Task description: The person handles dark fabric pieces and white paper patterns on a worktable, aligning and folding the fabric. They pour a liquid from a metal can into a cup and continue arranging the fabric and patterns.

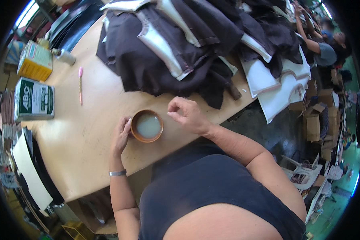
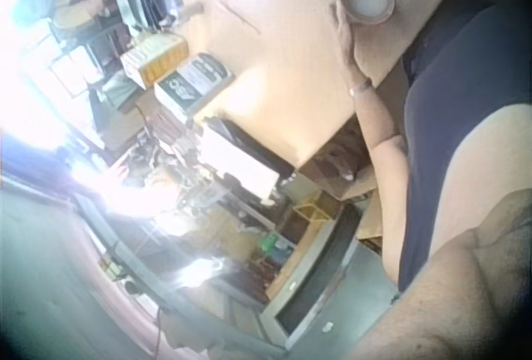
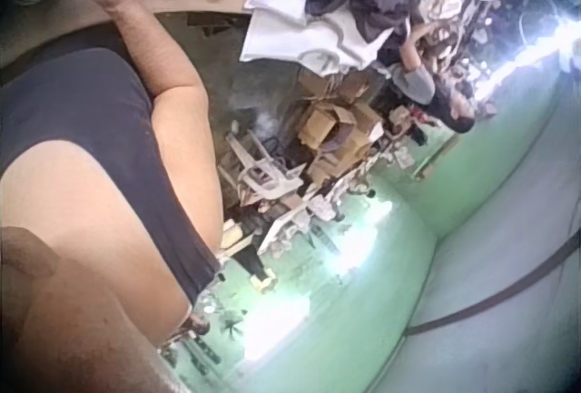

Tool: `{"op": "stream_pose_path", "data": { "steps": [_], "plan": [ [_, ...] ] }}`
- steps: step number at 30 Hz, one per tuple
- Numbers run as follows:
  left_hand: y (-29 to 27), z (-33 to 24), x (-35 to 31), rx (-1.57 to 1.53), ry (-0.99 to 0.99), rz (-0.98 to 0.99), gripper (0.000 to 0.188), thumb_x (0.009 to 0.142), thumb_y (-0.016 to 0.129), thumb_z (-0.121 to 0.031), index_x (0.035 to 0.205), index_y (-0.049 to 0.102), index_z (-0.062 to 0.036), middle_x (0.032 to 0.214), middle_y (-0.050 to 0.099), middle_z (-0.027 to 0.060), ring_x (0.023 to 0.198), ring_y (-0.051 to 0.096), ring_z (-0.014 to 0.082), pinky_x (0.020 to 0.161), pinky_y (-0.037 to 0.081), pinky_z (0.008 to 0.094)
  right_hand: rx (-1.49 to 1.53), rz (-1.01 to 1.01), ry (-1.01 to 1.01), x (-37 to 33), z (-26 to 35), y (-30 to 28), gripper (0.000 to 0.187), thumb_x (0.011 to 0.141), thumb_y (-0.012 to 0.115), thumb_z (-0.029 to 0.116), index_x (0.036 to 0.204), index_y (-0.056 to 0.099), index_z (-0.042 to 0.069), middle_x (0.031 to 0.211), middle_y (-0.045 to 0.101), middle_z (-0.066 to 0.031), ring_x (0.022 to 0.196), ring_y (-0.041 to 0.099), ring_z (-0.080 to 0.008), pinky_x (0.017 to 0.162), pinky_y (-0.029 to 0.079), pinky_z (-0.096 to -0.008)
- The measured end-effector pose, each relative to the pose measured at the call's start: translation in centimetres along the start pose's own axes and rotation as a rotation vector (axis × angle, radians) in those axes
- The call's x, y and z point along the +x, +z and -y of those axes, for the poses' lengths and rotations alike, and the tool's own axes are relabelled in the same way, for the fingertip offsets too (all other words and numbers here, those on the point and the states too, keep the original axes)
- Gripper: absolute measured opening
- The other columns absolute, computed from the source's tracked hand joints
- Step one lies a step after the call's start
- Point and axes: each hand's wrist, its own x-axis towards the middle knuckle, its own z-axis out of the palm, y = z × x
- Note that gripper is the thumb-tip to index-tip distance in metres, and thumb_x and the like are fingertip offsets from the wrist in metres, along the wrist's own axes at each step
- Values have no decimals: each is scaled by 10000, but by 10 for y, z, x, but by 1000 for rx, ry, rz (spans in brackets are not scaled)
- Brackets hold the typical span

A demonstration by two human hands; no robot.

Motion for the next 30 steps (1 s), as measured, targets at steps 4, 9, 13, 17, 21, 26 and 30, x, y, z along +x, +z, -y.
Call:
{"op": "stream_pose_path", "data": {
  "steps": [4, 9, 13, 17, 21, 26, 30],
  "plan": [
    [20, 3, -8, -91, 29, -23, 244, 950, 428, -224, 1011, 553, -23, 828, 525, -14, 758, 467, 52, 676, 405, 204, -243, -101, 51, -23, -20, -45, 218, 782, 629, 175, 704, 473, 43, 610, 542, -96, 594, 553, -281, 547, 423, -383],
    [56, 7, -6, -66, 102, -84, 214, 938, 438, -174, 998, 557, -7, 822, 528, -6, 757, 474, 70, 692, 410, 222, -484, -89, -13, -52, -46, -74, 234, 808, 615, 172, 701, 458, 35, 574, 473, -100, 543, 489, -279, 508, 364, -392],
    [92, -17, 8, 37, 114, 48, 211, 924, 453, -161, 988, 567, 5, 834, 570, 52, 772, 515, 130, 721, 430, 273, -503, -125, 64, -52, -36, -88, 157, 820, 566, 191, 810, 486, 55, 807, 536, -98, 771, 525, -291, 658, 400, -400],
    [131, -41, 23, 213, 202, 156, 241, 912, 476, -201, 988, 562, 11, 817, 583, 124, 748, 530, 182, 724, 432, 299, -1060, -245, -35, -43, -57, -105, 287, 799, 523, 170, 1078, 518, 101, 1149, 495, -77, 1060, 463, -308, 836, 393, -426],
    [167, -53, 47, 265, 129, 180, 305, 894, 496, -250, 965, 567, 39, 788, 595, 177, 744, 566, 232, 702, 446, 326, -1188, -221, -142, -44, -107, -126, 502, 707, 512, 68, 1204, 497, 136, 1179, 492, -80, 1061, 472, -291, 850, 401, -392],
    [196, -66, 66, 197, 97, 174, 418, 879, 492, -332, 1033, 561, 51, 929, 604, 243, 869, 592, 310, 757, 443, 351, -1242, -167, -145, -31, -127, -157, 431, 749, 498, 97, 1173, 519, 172, 1265, 480, -21, 785, 551, -222, 668, 449, -332],
    [198, -91, 84, 367, 60, 246, 490, 878, 481, -383, 1096, 532, 53, 1044, 573, 268, 1006, 556, 345, 842, 420, 357, -1060, -201, -215, -19, -137, -181, 392, 755, 515, 61, 1140, 508, 135, 1234, 497, -77, 836, 561, -271, 709, 464, -352]
  ]
}}
